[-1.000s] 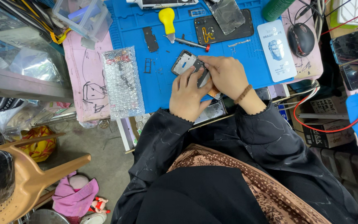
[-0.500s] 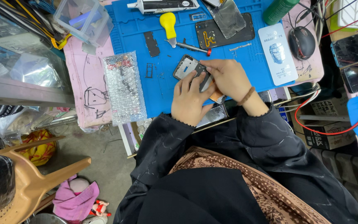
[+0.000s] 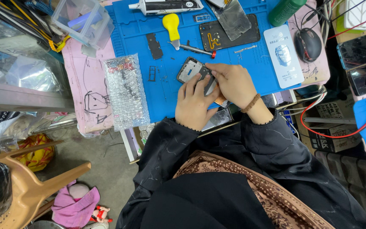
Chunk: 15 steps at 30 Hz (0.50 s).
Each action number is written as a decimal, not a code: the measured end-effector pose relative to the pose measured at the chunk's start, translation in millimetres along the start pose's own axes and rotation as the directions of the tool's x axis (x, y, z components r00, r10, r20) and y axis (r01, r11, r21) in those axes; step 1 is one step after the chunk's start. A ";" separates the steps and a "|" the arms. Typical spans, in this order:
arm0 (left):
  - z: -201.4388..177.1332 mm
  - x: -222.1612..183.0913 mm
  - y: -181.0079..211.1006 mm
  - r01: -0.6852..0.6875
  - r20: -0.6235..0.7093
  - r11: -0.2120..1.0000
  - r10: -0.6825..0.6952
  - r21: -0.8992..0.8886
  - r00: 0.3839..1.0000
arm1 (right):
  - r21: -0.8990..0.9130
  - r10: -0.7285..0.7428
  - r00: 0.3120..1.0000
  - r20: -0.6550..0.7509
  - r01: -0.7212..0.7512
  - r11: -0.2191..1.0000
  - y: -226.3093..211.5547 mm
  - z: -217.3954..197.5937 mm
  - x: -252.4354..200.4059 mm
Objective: The person works on the internal components of a mobile phone with a small metal tool, scraping at a connector area. They pick up a tube of adhesive and apply it to the frame of the device.
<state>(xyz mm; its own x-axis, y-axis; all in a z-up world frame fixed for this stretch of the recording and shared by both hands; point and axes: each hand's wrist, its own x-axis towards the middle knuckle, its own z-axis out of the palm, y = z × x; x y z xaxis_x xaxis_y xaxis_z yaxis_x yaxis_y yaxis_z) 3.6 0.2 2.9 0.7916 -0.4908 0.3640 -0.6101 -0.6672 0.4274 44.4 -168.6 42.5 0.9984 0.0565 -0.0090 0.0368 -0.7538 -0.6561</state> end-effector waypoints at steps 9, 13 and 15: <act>0.6 -1.5 0.6 -0.005 -0.012 1.000 0.005 -0.002 1.000 | -0.003 -0.110 0.993 -0.046 0.110 0.994 5.0 7.5 3.9; 2.4 -2.2 -1.1 -0.012 0.002 1.000 0.012 0.004 1.000 | -0.015 -0.059 0.998 -0.019 0.058 0.998 1.7 7.3 4.6; 5.7 -3.1 -2.4 -0.006 0.013 1.000 0.006 0.005 1.000 | -0.072 -0.022 0.999 -0.029 0.020 0.997 -2.9 15.9 12.4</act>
<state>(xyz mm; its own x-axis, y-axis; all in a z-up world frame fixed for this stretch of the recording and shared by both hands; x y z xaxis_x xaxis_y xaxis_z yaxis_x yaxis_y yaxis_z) 2.9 0.1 -4.0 0.7882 -0.5020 0.3560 -0.6149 -0.6668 0.4211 56.0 -155.3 32.3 0.9981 0.0543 0.0277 0.0601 -0.7975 -0.6004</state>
